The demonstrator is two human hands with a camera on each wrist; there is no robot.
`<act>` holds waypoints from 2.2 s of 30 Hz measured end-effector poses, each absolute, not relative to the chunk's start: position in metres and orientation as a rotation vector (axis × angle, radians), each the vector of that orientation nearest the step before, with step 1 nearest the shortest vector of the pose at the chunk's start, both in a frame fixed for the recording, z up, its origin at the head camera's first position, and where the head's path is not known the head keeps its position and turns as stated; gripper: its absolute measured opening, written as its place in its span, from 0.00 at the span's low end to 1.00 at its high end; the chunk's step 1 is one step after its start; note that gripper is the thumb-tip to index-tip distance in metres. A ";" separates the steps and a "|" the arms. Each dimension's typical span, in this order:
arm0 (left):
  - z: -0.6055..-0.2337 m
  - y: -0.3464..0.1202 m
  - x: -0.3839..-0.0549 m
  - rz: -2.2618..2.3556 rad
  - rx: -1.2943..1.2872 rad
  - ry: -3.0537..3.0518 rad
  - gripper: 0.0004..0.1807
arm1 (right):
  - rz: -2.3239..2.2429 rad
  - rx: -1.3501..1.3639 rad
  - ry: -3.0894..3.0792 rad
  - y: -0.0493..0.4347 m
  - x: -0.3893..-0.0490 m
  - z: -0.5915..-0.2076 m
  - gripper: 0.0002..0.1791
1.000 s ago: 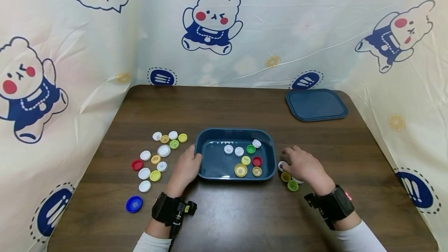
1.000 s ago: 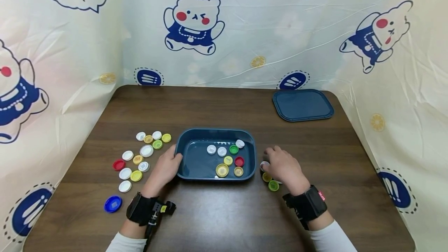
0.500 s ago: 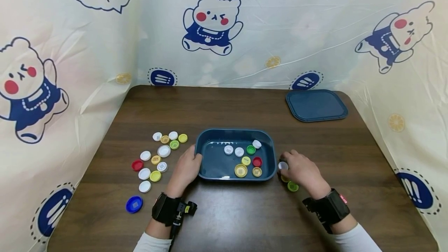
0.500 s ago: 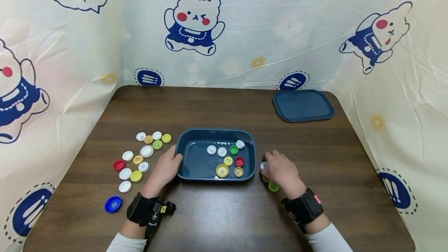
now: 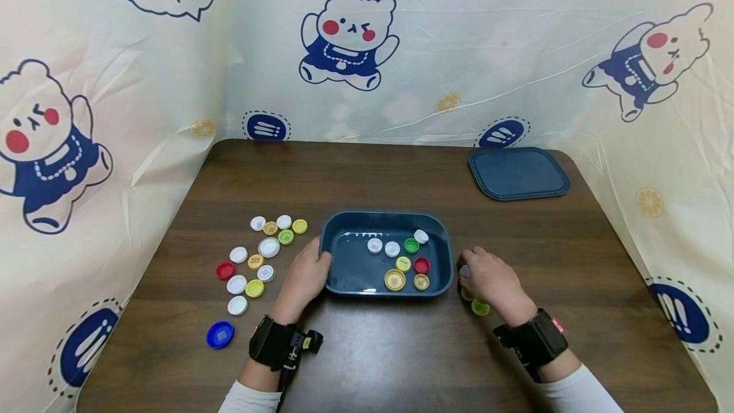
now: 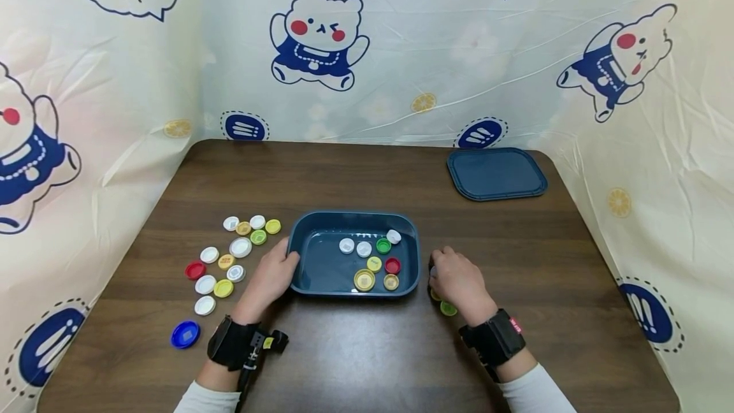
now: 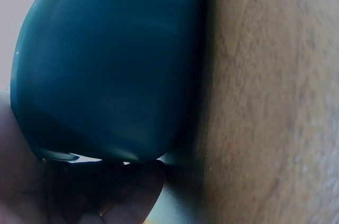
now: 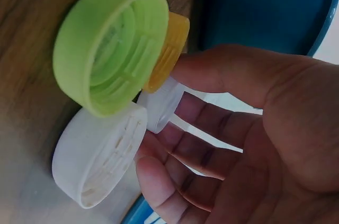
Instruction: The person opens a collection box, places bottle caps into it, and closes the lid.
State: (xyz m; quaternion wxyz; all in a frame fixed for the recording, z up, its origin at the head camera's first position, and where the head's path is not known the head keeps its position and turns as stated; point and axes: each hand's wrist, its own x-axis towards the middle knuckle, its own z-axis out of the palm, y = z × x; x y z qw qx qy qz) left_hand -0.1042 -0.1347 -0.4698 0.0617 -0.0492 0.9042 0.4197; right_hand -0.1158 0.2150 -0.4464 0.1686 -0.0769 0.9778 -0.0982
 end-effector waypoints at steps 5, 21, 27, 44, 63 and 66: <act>-0.469 -0.135 -0.104 1.278 -0.146 2.729 0.22 | -0.279 -0.229 2.774 0.215 -0.116 -0.441 0.14; -0.471 -0.136 -0.105 1.281 -0.145 2.720 0.23 | -0.326 -0.339 2.887 0.205 -0.123 -0.398 0.16; -0.471 -0.135 -0.103 1.272 -0.147 2.724 0.22 | -0.330 -0.407 2.921 0.194 -0.124 -0.392 0.12; -0.470 -0.136 -0.103 1.273 -0.160 2.730 0.22 | -0.352 -0.542 2.935 0.165 -0.132 -0.384 0.15; -0.470 -0.134 -0.104 1.287 -0.152 2.725 0.23 | -0.323 -0.494 2.918 0.171 -0.130 -0.380 0.18; -0.470 -0.134 -0.104 1.288 -0.148 2.727 0.23 | -0.333 -0.478 2.924 0.175 -0.129 -0.379 0.18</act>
